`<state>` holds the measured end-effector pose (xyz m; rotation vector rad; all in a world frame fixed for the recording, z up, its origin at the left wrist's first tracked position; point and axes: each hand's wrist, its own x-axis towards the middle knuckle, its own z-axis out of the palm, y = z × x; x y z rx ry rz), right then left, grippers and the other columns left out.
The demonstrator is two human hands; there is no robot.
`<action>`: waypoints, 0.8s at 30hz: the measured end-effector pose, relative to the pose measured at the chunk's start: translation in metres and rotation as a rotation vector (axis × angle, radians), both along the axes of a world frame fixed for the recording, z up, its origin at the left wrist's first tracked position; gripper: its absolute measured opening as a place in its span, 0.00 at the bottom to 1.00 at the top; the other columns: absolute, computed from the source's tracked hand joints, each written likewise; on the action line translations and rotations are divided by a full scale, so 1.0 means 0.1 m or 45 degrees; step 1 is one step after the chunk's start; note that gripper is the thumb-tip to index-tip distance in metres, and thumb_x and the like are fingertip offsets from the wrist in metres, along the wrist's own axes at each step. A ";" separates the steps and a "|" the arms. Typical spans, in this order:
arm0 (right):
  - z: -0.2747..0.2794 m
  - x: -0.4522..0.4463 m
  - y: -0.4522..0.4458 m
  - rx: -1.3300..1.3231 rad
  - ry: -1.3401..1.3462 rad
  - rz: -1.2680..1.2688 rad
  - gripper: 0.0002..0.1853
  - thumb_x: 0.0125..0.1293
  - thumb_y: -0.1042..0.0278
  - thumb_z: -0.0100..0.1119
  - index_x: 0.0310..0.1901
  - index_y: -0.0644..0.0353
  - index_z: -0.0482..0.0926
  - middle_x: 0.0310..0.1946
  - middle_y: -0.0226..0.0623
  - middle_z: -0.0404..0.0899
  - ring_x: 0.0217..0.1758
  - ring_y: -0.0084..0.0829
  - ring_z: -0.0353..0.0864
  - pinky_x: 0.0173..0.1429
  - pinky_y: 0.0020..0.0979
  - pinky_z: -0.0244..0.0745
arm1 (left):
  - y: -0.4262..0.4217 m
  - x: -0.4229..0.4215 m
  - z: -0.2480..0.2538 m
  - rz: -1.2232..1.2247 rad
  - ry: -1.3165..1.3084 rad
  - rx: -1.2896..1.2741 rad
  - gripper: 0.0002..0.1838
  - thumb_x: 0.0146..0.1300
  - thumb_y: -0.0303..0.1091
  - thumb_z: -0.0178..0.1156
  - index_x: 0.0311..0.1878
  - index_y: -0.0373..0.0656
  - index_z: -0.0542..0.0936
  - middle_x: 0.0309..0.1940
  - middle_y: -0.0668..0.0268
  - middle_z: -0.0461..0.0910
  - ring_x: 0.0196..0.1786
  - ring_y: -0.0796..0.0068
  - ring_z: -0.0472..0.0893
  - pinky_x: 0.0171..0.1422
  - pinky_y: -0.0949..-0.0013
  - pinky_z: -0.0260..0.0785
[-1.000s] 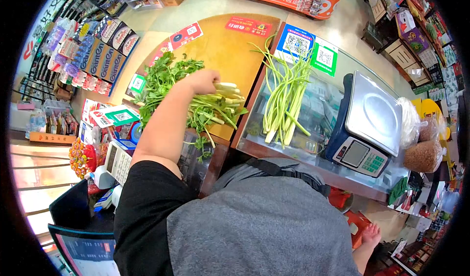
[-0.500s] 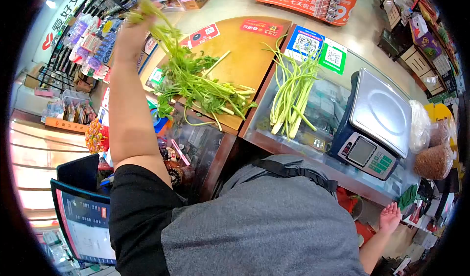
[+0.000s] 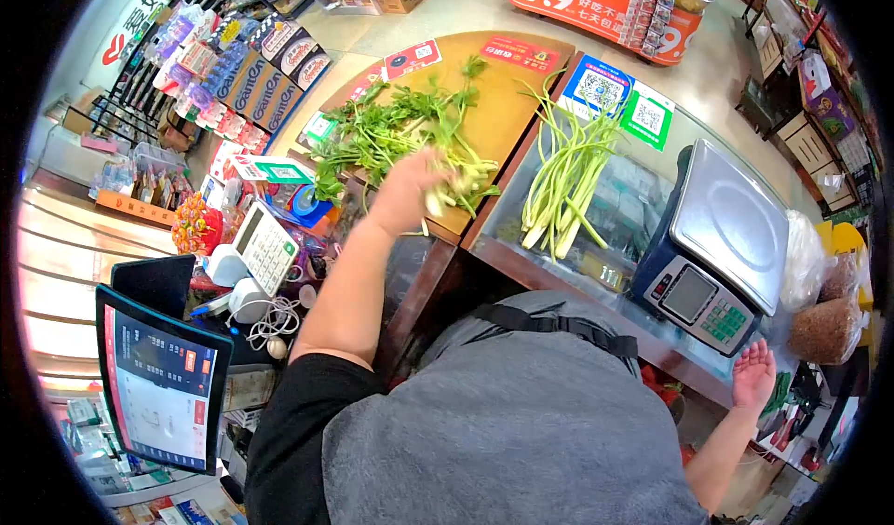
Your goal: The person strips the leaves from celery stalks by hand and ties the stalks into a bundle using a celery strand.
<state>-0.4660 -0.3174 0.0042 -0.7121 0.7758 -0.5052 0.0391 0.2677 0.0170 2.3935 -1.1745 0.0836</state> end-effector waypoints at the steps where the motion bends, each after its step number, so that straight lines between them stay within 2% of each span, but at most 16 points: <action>1: 0.07 0.07 0.07 -0.011 0.007 0.022 0.17 0.73 0.57 0.46 0.54 0.58 0.76 0.43 0.32 0.81 0.43 0.30 0.79 0.48 0.33 0.77 | 0.01 -0.24 -0.17 0.054 -0.100 0.463 0.24 0.53 0.23 0.55 0.53 0.57 0.83 0.61 0.58 0.74 0.68 0.52 0.67 0.71 0.53 0.57; 2: 0.12 0.10 0.09 -0.022 0.016 0.043 0.17 0.73 0.57 0.46 0.54 0.58 0.76 0.43 0.32 0.81 0.43 0.30 0.79 0.47 0.33 0.77 | 0.07 -0.42 -0.29 0.078 -0.038 0.456 0.25 0.53 0.21 0.54 0.52 0.57 0.83 0.59 0.60 0.75 0.68 0.58 0.67 0.71 0.50 0.55; 4: 0.17 0.11 0.06 -0.049 0.033 0.043 0.17 0.73 0.58 0.46 0.54 0.58 0.76 0.43 0.31 0.81 0.43 0.30 0.79 0.47 0.33 0.77 | 0.12 -0.48 -0.41 0.212 0.173 0.194 0.23 0.53 0.20 0.53 0.49 0.53 0.84 0.56 0.60 0.77 0.64 0.58 0.71 0.66 0.54 0.62; 7: 0.20 0.17 0.03 -0.074 0.041 0.064 0.17 0.73 0.58 0.46 0.54 0.58 0.76 0.43 0.31 0.81 0.43 0.30 0.80 0.47 0.33 0.77 | 0.08 -0.48 -0.39 0.608 0.300 0.004 0.15 0.55 0.25 0.55 0.44 0.48 0.85 0.47 0.58 0.82 0.54 0.56 0.78 0.58 0.57 0.69; 10: 0.23 0.35 0.13 -0.063 -0.004 0.103 0.17 0.73 0.58 0.46 0.54 0.59 0.76 0.43 0.32 0.81 0.43 0.30 0.80 0.47 0.34 0.78 | -0.13 -0.44 -0.28 0.870 0.604 -0.016 0.11 0.57 0.34 0.57 0.40 0.45 0.84 0.39 0.55 0.83 0.44 0.53 0.81 0.50 0.58 0.73; 11: 0.27 0.46 0.23 -0.058 -0.030 0.136 0.17 0.73 0.58 0.46 0.54 0.59 0.76 0.42 0.32 0.81 0.43 0.30 0.80 0.47 0.34 0.78 | -0.13 -0.36 -0.48 0.840 0.533 0.083 0.13 0.58 0.42 0.58 0.39 0.44 0.84 0.36 0.55 0.83 0.42 0.53 0.82 0.48 0.55 0.74; 14: 0.44 0.71 0.46 -0.086 -0.022 0.184 0.16 0.73 0.59 0.48 0.54 0.60 0.76 0.42 0.33 0.80 0.43 0.30 0.80 0.46 0.33 0.78 | -0.44 -0.41 -0.41 0.849 0.608 0.201 0.15 0.58 0.43 0.61 0.40 0.42 0.83 0.35 0.56 0.83 0.41 0.56 0.82 0.49 0.58 0.74; 18: 0.59 0.83 0.63 -0.166 0.026 0.230 0.16 0.72 0.61 0.49 0.54 0.60 0.75 0.42 0.33 0.79 0.42 0.29 0.79 0.46 0.30 0.77 | -0.67 -0.56 -0.52 0.694 0.633 0.166 0.14 0.57 0.46 0.61 0.36 0.45 0.85 0.32 0.56 0.84 0.38 0.55 0.83 0.46 0.57 0.74; 21: 0.57 0.82 0.65 -0.193 0.047 0.229 0.16 0.72 0.61 0.49 0.54 0.60 0.75 0.42 0.33 0.79 0.43 0.29 0.79 0.47 0.30 0.77 | -0.66 -0.65 -0.48 0.657 0.654 0.365 0.16 0.57 0.50 0.61 0.35 0.46 0.86 0.31 0.57 0.84 0.38 0.55 0.83 0.45 0.56 0.75; 24: 0.49 0.77 0.69 -0.174 0.071 0.227 0.16 0.72 0.61 0.49 0.54 0.61 0.75 0.42 0.34 0.79 0.43 0.29 0.78 0.47 0.29 0.77 | -0.62 -0.77 -0.39 0.609 0.687 0.545 0.18 0.58 0.51 0.58 0.36 0.49 0.87 0.34 0.56 0.85 0.41 0.53 0.83 0.46 0.54 0.75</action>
